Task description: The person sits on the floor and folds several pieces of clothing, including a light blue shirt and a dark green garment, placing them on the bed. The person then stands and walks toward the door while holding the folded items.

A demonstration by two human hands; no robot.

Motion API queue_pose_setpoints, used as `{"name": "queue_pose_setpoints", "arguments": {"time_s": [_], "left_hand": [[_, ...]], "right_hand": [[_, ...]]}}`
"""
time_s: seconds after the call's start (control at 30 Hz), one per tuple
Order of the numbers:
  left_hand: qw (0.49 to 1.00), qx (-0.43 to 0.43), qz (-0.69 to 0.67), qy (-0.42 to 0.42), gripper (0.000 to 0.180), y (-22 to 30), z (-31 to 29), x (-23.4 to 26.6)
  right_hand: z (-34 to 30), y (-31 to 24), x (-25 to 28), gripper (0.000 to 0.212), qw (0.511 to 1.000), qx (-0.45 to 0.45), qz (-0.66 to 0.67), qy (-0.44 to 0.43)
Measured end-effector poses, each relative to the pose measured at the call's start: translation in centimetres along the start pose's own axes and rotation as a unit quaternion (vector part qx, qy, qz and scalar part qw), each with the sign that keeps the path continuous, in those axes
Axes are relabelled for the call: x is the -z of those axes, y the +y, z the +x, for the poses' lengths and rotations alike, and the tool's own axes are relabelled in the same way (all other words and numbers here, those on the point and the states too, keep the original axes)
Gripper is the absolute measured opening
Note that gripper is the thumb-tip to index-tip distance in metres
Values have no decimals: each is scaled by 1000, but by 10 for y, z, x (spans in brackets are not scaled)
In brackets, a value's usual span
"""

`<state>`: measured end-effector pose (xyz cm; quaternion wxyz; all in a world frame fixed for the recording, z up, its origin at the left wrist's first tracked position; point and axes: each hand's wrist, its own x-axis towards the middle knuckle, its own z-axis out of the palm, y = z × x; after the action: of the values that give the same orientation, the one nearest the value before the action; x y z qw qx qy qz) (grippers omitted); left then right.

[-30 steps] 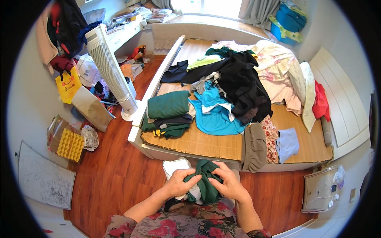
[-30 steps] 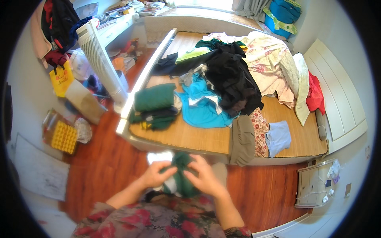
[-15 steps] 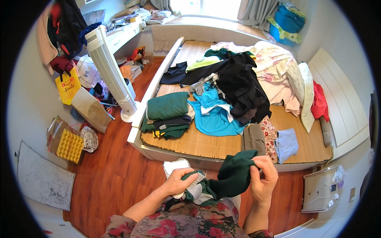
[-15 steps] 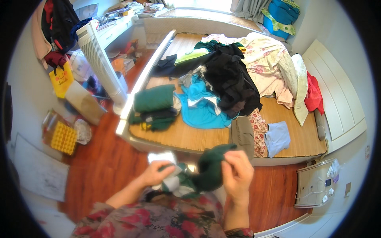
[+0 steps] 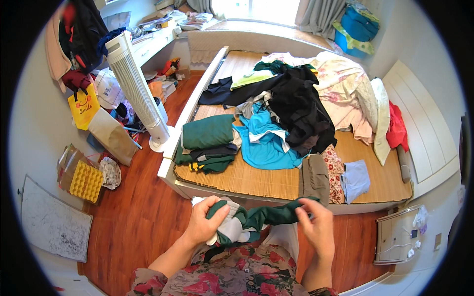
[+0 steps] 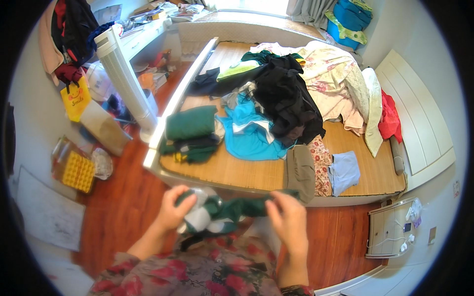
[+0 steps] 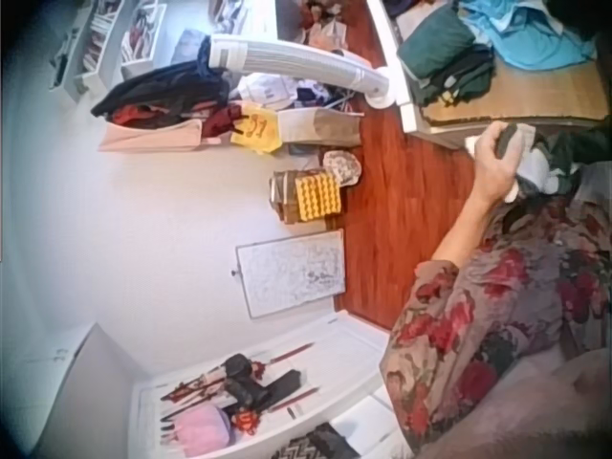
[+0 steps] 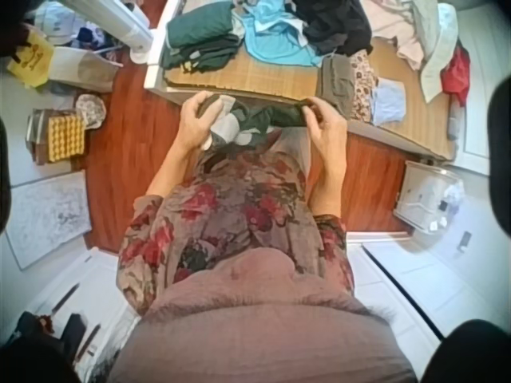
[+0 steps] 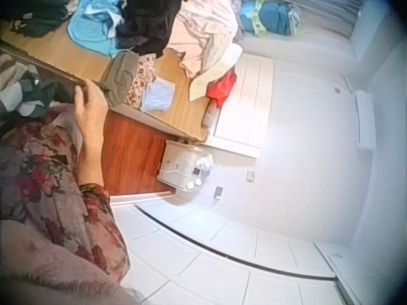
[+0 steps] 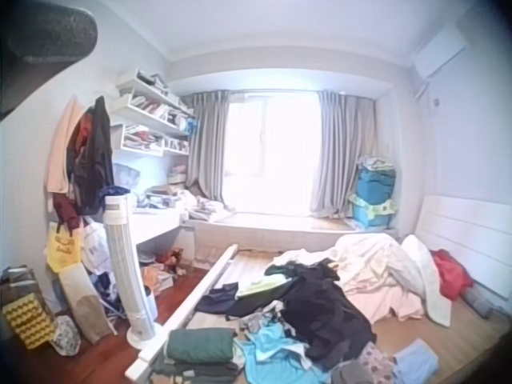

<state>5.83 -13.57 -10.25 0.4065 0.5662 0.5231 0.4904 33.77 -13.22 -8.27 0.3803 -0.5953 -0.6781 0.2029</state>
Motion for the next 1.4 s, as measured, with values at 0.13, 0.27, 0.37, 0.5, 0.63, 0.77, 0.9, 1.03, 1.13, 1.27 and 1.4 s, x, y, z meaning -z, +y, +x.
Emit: {"name": "queue_pose_setpoints", "arguments": {"time_s": [0.13, 0.27, 0.37, 0.5, 0.63, 0.77, 0.9, 1.03, 1.13, 1.27, 1.4], "left_hand": [[997, 4, -41, -67, 16, 25, -2, 2], [992, -10, -24, -127, 18, 31, -5, -9], [988, -18, -14, -154, 23, 27, -4, -16], [976, 7, -94, -194, 39, 16, -3, -14], [950, 9, -188, -249, 72, 0, 0, -11], [954, 22, -76, -290, 82, -16, 5, -2], [931, -1, 50, -362, 81, -41, 2, -2], [946, -12, 80, -315, 68, -72, 0, -18], [944, -10, 119, -308, 58, -69, 3, -22], [937, -12, 154, -313, 46, -71, 5, -31], [928, -13, 191, -321, 37, -64, 3, -42]], "right_hand": [[2, -14, -12, 50, 986, 123, -2, -112], [-1, -32, -39, 87, 944, 187, 134, -236], [-16, -31, -64, 85, 923, 50, 258, -282], [-18, -23, -62, 78, 928, 17, 257, -270], [-16, -21, -56, 57, 945, -7, 278, -175], [-10, -14, -44, 26, 890, -100, 435, -94], [-3, -13, -31, 33, 765, -157, 623, -41], [0, -10, -30, 26, 747, -159, 646, 1], [0, -9, -29, 27, 743, -173, 646, 16], [-3, -10, -32, 29, 737, -164, 656, -8], [-9, -2, -34, 39, 727, -135, 671, -46]]}}
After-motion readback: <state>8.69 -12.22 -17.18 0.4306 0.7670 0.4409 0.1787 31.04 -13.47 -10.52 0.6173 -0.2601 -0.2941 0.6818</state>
